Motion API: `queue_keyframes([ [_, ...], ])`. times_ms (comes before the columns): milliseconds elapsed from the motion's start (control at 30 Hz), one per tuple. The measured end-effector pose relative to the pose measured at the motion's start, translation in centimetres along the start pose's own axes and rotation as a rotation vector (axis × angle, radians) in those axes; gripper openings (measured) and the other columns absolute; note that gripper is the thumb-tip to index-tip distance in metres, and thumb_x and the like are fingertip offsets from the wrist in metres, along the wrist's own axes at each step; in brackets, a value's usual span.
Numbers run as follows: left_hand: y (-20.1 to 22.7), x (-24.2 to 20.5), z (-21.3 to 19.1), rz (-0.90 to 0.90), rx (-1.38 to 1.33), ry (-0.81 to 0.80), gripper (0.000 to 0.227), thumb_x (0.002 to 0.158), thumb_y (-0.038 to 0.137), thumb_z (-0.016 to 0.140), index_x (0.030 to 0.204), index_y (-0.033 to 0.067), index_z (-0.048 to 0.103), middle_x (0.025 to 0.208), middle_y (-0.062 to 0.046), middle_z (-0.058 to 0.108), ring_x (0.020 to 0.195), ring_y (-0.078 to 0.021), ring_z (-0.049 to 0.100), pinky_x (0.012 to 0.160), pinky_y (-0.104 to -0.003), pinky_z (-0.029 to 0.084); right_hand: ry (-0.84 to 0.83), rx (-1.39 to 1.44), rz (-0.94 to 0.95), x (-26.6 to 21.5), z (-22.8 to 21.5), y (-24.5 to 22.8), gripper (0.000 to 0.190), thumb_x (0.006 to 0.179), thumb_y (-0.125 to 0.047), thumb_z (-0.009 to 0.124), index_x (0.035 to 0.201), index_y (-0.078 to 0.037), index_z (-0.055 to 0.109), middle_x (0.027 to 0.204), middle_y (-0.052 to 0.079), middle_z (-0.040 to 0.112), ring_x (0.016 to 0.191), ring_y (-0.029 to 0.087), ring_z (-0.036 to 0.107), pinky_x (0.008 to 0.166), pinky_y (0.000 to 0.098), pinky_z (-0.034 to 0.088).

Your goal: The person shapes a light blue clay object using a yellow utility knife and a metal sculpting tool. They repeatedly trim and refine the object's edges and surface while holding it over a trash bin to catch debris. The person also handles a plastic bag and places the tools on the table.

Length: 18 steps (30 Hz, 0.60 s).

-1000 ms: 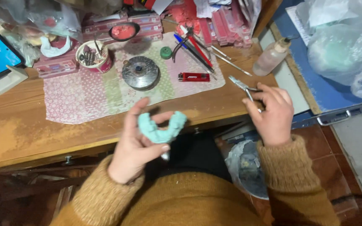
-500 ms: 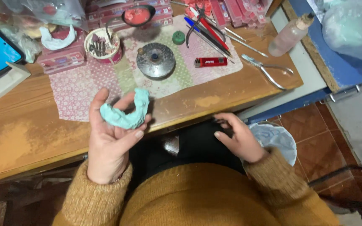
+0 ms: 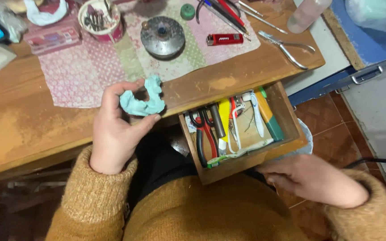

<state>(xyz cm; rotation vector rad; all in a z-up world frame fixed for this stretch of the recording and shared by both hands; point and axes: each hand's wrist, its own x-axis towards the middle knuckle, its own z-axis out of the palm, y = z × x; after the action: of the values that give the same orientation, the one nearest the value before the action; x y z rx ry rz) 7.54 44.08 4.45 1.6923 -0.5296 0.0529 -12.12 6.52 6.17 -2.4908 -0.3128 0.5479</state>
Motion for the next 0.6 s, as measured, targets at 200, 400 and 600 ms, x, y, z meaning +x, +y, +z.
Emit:
queue_keyframes([
  [200, 2.0, 0.6, -0.6, -0.034, 0.320, 0.013, 0.059, 0.077, 0.005, 0.089, 0.125, 0.0049, 0.055, 0.112, -0.008, 0.071, 0.105, -0.0187, 0.070, 0.092, -0.032, 0.056, 0.165, -0.386, -0.153, 7.1, -4.5, -4.1, 0.025, 0.081, -0.017, 0.072, 0.105, -0.011, 0.076, 0.101, 0.006, 0.074, 0.095, 0.027, 0.069, 0.084, 0.0366, 0.056],
  [400, 1.4, 0.3, -1.5, 0.172, 0.552, 0.114, 0.063, 0.067, 0.012, 0.091, 0.121, 0.0032, 0.060, 0.110, -0.017, 0.065, 0.104, -0.0349, 0.063, 0.090, -0.043, 0.052, 0.118, -0.626, -0.628, 13.2, -4.4, -4.8, 0.031, 0.075, -0.013, 0.064, 0.105, -0.010, 0.071, 0.117, 0.010, 0.066, 0.115, 0.030, 0.058, 0.095, 0.0425, 0.047],
  [600, 1.6, 0.0, -2.0, 0.107, 0.685, 0.100, 0.061, 0.065, 0.024, 0.092, 0.118, 0.0071, 0.069, 0.108, -0.009, 0.069, 0.107, -0.0314, 0.059, 0.093, -0.046, 0.043, 0.071, -0.729, -0.764, 14.1, -3.9, -5.0, 0.031, 0.072, -0.015, 0.060, 0.103, -0.010, 0.067, 0.113, 0.012, 0.062, 0.108, 0.032, 0.058, 0.090, 0.0442, 0.046],
])
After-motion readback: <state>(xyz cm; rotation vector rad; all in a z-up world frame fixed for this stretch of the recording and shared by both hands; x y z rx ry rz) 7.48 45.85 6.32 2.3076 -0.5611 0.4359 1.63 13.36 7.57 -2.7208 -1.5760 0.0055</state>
